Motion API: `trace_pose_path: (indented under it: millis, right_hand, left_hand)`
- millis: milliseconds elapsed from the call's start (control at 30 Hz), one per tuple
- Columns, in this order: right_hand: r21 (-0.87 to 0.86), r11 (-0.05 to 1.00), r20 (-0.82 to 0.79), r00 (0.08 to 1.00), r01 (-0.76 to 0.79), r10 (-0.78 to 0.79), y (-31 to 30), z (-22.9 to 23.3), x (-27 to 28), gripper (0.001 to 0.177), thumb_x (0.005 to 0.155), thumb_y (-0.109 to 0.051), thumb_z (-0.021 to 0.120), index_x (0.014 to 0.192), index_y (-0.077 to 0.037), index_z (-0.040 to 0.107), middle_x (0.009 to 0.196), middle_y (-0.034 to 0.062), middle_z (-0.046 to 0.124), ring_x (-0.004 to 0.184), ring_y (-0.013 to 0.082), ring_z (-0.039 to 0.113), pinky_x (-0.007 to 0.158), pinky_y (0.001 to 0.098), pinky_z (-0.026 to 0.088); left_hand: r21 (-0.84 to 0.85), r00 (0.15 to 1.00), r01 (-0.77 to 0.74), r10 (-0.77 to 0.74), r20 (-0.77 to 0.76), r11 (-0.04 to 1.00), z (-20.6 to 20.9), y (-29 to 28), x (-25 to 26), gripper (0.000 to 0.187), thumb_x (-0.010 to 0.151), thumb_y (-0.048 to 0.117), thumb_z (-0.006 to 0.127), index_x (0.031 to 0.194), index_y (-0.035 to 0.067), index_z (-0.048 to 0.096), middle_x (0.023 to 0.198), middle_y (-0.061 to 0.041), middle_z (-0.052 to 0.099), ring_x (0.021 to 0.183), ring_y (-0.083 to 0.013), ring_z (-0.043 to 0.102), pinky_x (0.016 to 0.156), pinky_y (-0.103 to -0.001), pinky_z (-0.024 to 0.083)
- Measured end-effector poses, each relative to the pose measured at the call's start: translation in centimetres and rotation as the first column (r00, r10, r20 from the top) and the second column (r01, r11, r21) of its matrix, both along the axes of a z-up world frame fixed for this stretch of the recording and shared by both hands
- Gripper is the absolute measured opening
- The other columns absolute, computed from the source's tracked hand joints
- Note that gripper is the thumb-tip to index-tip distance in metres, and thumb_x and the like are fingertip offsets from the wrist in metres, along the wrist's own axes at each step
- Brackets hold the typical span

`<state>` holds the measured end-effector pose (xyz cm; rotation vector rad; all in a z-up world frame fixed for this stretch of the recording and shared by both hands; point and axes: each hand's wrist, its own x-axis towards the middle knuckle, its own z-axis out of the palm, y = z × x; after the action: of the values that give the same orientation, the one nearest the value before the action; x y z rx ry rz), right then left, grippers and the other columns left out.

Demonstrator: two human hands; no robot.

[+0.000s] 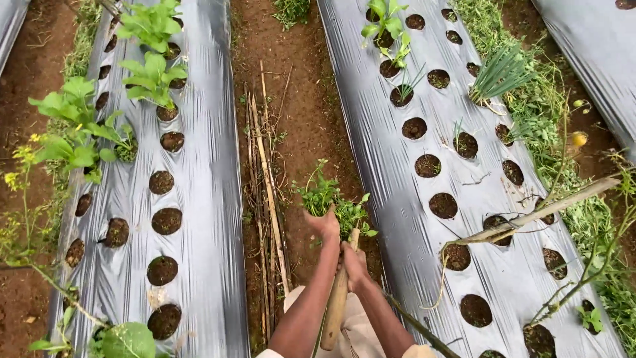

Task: Using a hand hoe to remove weeds from the soil between plastic-covered garden beds and gathering the weeds by hand.

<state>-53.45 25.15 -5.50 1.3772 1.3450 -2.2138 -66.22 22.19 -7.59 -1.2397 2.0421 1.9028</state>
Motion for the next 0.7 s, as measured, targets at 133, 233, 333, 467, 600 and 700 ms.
trace_pose_path:
  millis: [133,233,333,467,600,700]
  right_hand:
    - [0.149,0.986,0.137,0.986,0.078,-0.099,2.0,8.1,-5.5,0.024,0.094,-0.024,0.060,0.076,-0.012,0.050,0.056,0.0065,0.051,0.046,0.0177,0.046,0.044,0.0351,0.039]
    - [0.102,0.982,0.096,0.981,0.161,-0.170,4.0,7.1,-8.7,0.028,0.096,-0.022,0.057,0.072,-0.013,0.045,0.055,0.0042,0.046,0.045,0.0177,0.042,0.044,0.0355,0.039]
    - [0.111,0.974,0.057,0.977,0.200,-0.207,5.2,4.5,-12.8,0.030,0.097,-0.022,0.057,0.069,-0.014,0.049,0.053,0.0027,0.047,0.043,0.0160,0.042,0.045,0.0332,0.040]
    - [0.018,0.983,-0.078,0.980,0.183,-0.181,5.7,0.4,-20.2,0.023,0.099,-0.024,0.059,0.092,-0.002,0.055,0.069,0.0107,0.054,0.053,0.0233,0.057,0.052,0.0454,0.052]
    - [0.009,0.980,-0.091,0.976,0.198,-0.197,2.6,-1.6,-30.5,0.027,0.095,-0.029,0.065,0.090,-0.003,0.059,0.067,0.0127,0.058,0.051,0.0251,0.060,0.051,0.0453,0.054]
    - [0.000,0.971,-0.010,0.971,0.238,-0.238,0.1,6.8,-36.4,0.033,0.092,-0.030,0.067,0.093,0.002,0.060,0.069,0.0163,0.058,0.052,0.0293,0.060,0.053,0.0491,0.054]
  left_hand:
    - [0.059,0.976,0.109,-0.118,0.184,0.992,7.5,4.0,-4.7,0.106,0.081,0.015,0.086,0.162,0.016,0.017,0.164,-0.015,0.025,0.146,-0.0351,0.037,0.120,-0.048,0.040]
    - [0.016,0.947,0.229,-0.226,0.227,0.973,7.8,6.6,-8.0,0.107,0.081,0.024,0.088,0.162,0.016,0.018,0.159,-0.017,0.036,0.126,-0.0342,0.062,0.109,-0.045,0.054]
    - [0.007,0.950,0.259,-0.256,0.178,0.966,4.4,8.2,-12.8,0.105,0.080,0.019,0.090,0.160,0.012,0.022,0.161,-0.019,0.031,0.148,-0.0364,0.033,0.124,-0.051,0.029]
    - [-0.005,0.968,0.249,-0.249,0.012,0.968,0.3,8.1,-20.6,0.103,0.080,0.025,0.088,0.161,0.010,0.025,0.161,-0.028,0.027,0.146,-0.0469,0.032,0.119,-0.064,0.031]
    - [-0.030,0.974,0.225,-0.226,0.000,0.974,2.8,4.5,-30.3,0.096,0.086,0.022,0.083,0.161,0.010,0.025,0.160,-0.026,0.030,0.144,-0.0455,0.038,0.117,-0.063,0.035]
    - [-0.094,0.985,0.166,-0.161,0.062,0.982,-1.6,3.1,-36.7,0.107,0.079,0.029,0.088,0.163,0.026,0.022,0.161,-0.022,0.032,0.140,-0.0432,0.044,0.114,-0.064,0.037]
